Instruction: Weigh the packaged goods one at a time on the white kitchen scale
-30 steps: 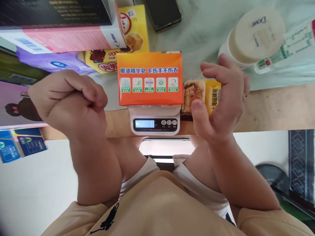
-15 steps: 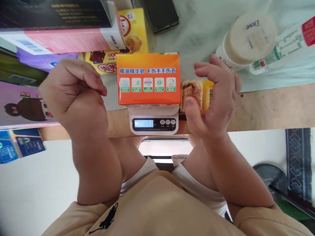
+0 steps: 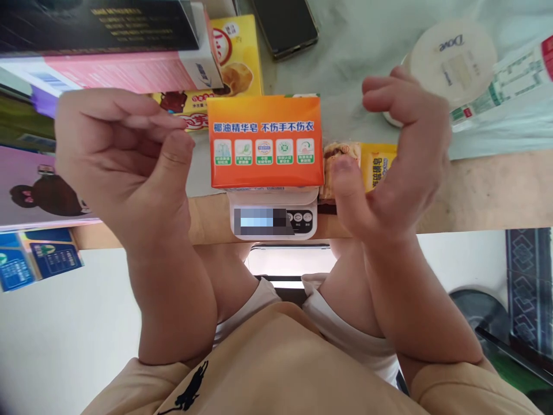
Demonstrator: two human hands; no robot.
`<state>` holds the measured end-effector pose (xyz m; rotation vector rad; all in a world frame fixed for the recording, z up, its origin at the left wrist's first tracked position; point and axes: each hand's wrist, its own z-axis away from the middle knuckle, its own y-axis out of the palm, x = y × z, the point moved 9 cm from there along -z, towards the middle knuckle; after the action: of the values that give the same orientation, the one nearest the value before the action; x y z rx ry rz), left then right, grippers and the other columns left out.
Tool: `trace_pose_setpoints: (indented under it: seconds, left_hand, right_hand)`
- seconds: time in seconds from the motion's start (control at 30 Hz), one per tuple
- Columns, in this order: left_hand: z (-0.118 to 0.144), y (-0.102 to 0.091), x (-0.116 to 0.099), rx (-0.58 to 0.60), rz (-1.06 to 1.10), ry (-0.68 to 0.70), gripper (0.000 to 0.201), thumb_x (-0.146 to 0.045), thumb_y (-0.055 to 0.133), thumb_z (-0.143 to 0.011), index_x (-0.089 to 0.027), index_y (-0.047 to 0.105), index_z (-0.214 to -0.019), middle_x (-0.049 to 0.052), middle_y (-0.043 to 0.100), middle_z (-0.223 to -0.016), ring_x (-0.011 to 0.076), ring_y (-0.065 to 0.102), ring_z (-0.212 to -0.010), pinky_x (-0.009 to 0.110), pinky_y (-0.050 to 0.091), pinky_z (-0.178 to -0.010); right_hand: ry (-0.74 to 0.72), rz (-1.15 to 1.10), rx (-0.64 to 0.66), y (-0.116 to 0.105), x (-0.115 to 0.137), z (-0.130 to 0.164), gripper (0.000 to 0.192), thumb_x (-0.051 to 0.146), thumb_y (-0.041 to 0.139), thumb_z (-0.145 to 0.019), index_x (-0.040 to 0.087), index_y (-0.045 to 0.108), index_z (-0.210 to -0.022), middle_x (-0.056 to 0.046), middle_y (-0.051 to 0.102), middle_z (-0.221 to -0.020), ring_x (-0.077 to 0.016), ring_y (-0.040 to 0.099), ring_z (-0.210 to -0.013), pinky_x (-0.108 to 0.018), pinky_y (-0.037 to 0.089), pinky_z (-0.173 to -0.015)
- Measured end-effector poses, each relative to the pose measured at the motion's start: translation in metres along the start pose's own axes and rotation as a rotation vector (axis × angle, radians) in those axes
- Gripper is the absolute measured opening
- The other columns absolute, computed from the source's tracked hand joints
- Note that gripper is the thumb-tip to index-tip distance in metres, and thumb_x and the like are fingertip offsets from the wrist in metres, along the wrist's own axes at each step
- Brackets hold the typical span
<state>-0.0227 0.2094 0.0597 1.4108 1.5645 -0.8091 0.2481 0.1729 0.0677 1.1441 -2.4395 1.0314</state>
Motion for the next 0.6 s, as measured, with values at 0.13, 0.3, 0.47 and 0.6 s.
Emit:
trace_pose_setpoints:
  seconds: [0.13, 0.3, 0.47, 0.6]
  left_hand:
    - [0.004, 0.001, 0.009, 0.007, -0.048, -0.1, 0.004, -0.023, 0.079, -0.107, -0.022, 0.081, -0.103, -0.001, 0.085, -0.091, 0.0148, 0.082, -0.084, 0.034, 0.069, -0.083]
    - [0.011, 0.005, 0.027, -0.004, -0.073, -0.319, 0.028, -0.038, 0.067, -0.114, -0.022, 0.083, -0.097, 0.003, 0.085, -0.1, 0.0181, 0.083, -0.096, 0.034, 0.069, -0.088]
    - [0.017, 0.004, 0.038, -0.013, -0.011, -0.392, 0.036, -0.044, 0.07, -0.109, -0.02, 0.085, -0.087, 0.005, 0.083, -0.09, 0.0218, 0.083, -0.091, 0.037, 0.071, -0.087]
    - [0.014, 0.012, 0.022, 0.061, 0.086, -0.353, 0.033, -0.056, 0.086, -0.092, -0.024, 0.092, -0.093, 0.005, 0.088, -0.101, 0.029, 0.084, -0.102, 0.046, 0.073, -0.096]
  right_hand:
    - [0.022, 0.009, 0.15, 0.015, 0.004, -0.004, 0.058, 0.051, 0.063, -0.101, 0.033, 0.058, -0.156, -0.008, 0.066, -0.146, -0.0363, 0.065, -0.148, -0.063, 0.051, -0.13]
    - [0.169, 0.078, 0.397, 0.039, 0.0, 0.005, 0.082, 0.067, 0.071, -0.09, 0.037, 0.044, -0.161, -0.01, 0.056, -0.164, -0.0466, 0.042, -0.17, -0.082, 0.025, -0.139]
    - [0.257, 0.095, 0.527, 0.05, -0.009, 0.009, 0.086, 0.059, 0.08, -0.085, 0.04, 0.041, -0.159, -0.007, 0.058, -0.163, -0.0441, 0.045, -0.169, -0.083, 0.015, -0.142]
    - [0.183, 0.125, 0.486, 0.049, 0.002, 0.002, 0.081, 0.064, 0.077, -0.087, 0.036, 0.042, -0.155, -0.009, 0.058, -0.159, -0.0382, 0.051, -0.162, -0.071, 0.029, -0.143]
